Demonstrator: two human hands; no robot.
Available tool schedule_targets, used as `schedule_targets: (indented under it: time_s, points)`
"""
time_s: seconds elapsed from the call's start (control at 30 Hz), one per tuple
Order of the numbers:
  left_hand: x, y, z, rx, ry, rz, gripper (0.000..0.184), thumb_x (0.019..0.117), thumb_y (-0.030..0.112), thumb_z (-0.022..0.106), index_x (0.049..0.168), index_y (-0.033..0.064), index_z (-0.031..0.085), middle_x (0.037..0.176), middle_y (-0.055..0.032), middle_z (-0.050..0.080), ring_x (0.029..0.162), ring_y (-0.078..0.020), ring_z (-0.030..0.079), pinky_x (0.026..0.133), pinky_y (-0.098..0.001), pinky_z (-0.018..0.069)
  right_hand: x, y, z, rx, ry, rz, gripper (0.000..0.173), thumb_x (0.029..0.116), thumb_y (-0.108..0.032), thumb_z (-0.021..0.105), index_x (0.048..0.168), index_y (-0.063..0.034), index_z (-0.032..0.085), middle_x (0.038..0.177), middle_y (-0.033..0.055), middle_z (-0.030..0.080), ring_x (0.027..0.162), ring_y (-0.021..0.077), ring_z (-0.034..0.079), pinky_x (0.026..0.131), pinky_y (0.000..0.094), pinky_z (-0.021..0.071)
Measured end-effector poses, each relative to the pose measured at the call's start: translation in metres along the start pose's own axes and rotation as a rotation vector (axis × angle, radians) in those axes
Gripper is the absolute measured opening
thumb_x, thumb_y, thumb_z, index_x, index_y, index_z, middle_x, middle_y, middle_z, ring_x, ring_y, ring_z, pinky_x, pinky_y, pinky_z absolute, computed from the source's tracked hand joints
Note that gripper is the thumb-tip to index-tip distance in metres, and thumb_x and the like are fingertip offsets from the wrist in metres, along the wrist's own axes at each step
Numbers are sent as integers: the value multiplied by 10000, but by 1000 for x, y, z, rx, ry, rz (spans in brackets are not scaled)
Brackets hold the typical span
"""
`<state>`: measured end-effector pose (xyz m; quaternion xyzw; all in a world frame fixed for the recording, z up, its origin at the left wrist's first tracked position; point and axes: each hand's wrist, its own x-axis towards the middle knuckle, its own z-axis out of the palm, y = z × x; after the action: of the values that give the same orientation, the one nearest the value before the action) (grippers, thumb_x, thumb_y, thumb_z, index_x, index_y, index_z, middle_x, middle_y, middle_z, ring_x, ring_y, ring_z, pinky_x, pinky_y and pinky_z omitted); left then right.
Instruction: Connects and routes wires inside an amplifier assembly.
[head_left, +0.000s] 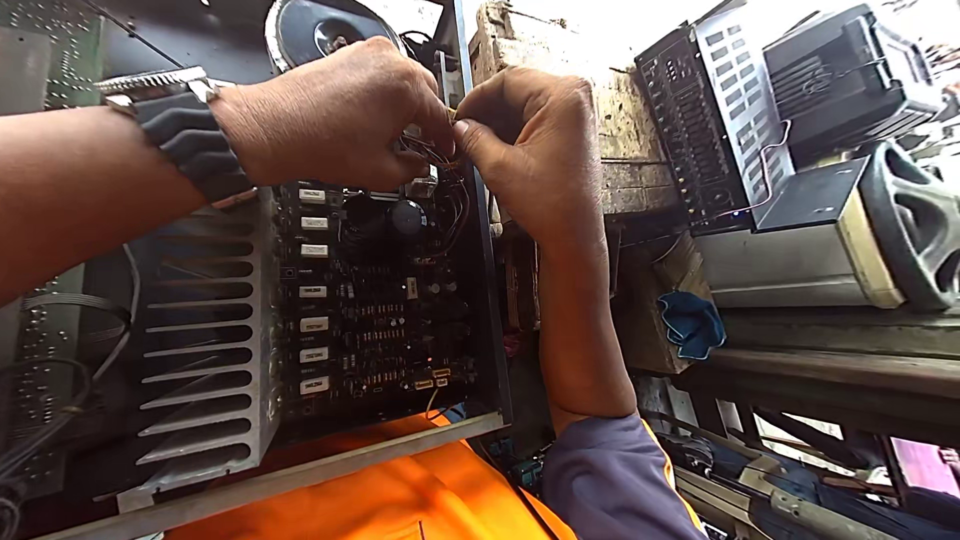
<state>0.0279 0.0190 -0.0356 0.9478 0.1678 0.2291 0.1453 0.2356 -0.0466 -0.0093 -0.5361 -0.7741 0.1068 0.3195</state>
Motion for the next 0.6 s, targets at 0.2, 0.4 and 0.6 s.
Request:
schedule_targets:
  time_s: [0.2, 0.4, 0.6]
  points:
    - [-1, 7, -11, 139, 5, 14, 192, 915, 278, 577, 934, 158, 726, 1062, -71, 637, 975, -247, 627, 752, -469, 504, 1, -14, 3, -446, -80, 60, 133, 895, -177, 623, 924, -138, 747, 840, 14, 696, 825, 153, 670, 716, 398, 509]
    - [-2, 8, -15, 168, -38, 24, 207, 907, 291, 559, 916, 198, 744, 1095, -50, 601, 950, -212, 609, 705, -433, 498, 15, -25, 3, -667, -330, 30, 114, 865, -211, 662, 899, -143, 747, 1008, 91, 629, 1100, 278, 592, 862, 438, 487]
    - [-2, 6, -11, 155, -56, 45, 233, 866, 335, 568, 921, 194, 746, 1137, -72, 618, 984, -245, 624, 719, -476, 504, 26, -17, 8, -688, -409, 19, 153, 809, -274, 708, 920, -187, 769, 1282, 122, 563, 1288, 330, 438, 997, 513, 386]
